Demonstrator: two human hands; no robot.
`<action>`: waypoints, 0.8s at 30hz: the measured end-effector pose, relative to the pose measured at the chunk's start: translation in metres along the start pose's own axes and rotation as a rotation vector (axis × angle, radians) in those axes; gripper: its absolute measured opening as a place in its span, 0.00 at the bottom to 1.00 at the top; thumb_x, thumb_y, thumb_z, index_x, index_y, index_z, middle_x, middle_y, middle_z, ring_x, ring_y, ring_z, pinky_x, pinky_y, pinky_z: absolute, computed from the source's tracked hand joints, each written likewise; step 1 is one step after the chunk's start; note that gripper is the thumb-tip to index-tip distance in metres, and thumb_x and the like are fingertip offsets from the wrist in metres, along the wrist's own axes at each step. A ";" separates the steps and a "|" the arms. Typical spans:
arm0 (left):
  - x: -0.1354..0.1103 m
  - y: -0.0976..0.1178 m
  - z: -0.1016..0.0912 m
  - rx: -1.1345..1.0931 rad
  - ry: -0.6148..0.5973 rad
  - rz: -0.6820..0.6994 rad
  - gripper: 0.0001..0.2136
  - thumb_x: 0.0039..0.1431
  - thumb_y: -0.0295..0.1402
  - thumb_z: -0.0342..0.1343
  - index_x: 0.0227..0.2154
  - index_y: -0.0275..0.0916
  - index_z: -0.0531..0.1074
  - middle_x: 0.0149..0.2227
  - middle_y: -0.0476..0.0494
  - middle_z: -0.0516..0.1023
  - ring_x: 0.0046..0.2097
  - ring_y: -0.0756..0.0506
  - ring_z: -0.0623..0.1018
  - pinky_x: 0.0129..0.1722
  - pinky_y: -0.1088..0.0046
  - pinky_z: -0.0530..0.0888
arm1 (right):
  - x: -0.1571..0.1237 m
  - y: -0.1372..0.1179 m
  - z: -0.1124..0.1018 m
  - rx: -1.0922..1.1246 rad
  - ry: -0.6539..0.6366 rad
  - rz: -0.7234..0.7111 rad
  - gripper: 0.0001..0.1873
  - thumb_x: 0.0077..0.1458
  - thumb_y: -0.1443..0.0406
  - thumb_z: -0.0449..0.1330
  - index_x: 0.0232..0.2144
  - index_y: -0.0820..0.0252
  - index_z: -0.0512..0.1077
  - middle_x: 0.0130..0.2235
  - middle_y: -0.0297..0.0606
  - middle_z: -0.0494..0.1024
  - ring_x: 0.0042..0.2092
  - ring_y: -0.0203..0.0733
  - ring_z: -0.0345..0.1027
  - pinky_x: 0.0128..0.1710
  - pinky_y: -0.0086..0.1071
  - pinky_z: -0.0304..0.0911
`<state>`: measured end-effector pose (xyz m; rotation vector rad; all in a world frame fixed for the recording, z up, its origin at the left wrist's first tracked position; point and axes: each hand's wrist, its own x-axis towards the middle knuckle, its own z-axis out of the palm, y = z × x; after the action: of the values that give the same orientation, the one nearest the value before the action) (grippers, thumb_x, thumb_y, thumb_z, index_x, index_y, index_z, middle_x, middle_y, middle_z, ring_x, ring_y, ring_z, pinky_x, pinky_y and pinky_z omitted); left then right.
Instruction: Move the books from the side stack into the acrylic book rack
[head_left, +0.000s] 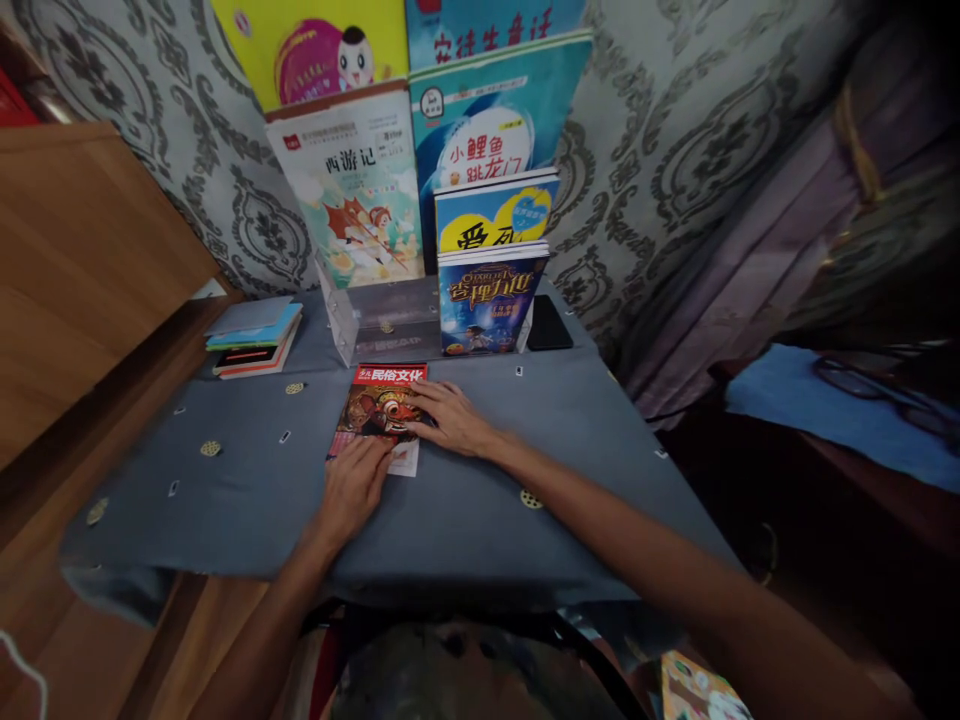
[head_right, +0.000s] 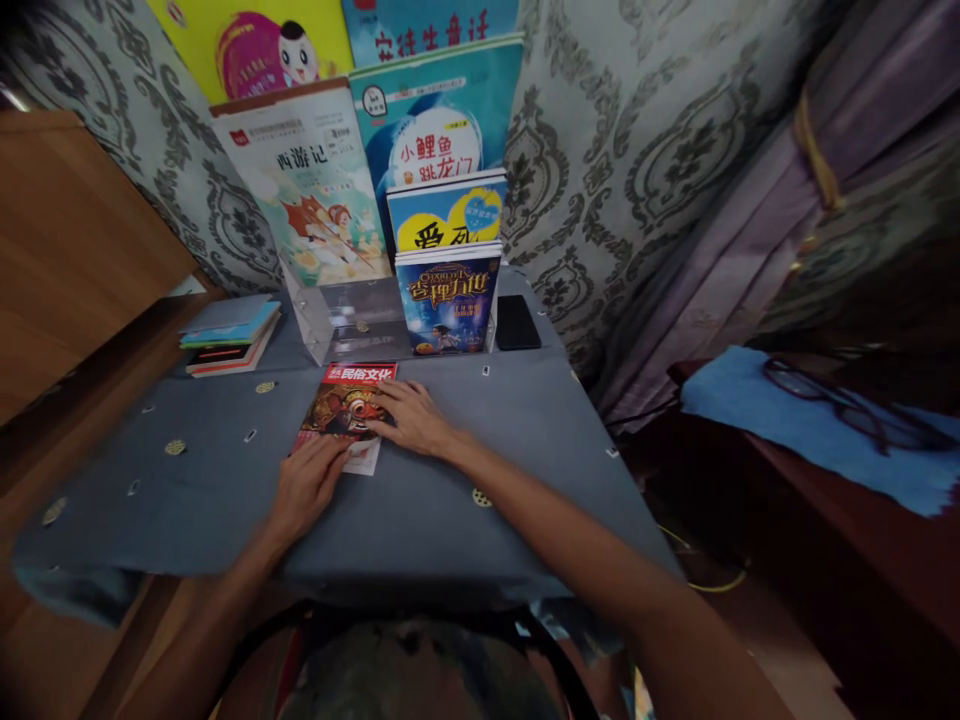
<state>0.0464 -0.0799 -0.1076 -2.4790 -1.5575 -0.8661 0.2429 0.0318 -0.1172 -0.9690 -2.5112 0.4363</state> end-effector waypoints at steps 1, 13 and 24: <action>0.000 0.000 0.000 -0.001 -0.002 0.005 0.13 0.71 0.34 0.45 0.41 0.39 0.75 0.36 0.43 0.80 0.39 0.45 0.78 0.41 0.69 0.74 | 0.000 0.000 -0.001 -0.001 0.004 -0.004 0.26 0.65 0.52 0.56 0.59 0.57 0.69 0.65 0.49 0.66 0.67 0.50 0.57 0.65 0.49 0.50; -0.003 -0.001 -0.003 0.027 -0.081 0.073 0.13 0.70 0.33 0.45 0.44 0.41 0.76 0.41 0.42 0.80 0.43 0.45 0.78 0.46 0.66 0.76 | -0.001 0.004 0.004 -0.040 -0.009 -0.030 0.31 0.64 0.47 0.54 0.62 0.56 0.66 0.67 0.48 0.63 0.67 0.52 0.55 0.65 0.53 0.48; -0.009 -0.002 -0.006 -0.069 -0.102 0.093 0.10 0.68 0.33 0.50 0.45 0.40 0.75 0.48 0.39 0.79 0.50 0.43 0.77 0.51 0.61 0.75 | -0.022 -0.008 0.002 -0.109 -0.111 -0.090 0.51 0.56 0.36 0.53 0.68 0.66 0.53 0.70 0.60 0.51 0.72 0.59 0.41 0.68 0.57 0.40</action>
<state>0.0396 -0.0882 -0.1070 -2.6594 -1.4512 -0.8054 0.2524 0.0112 -0.1215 -0.8894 -2.6913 0.3371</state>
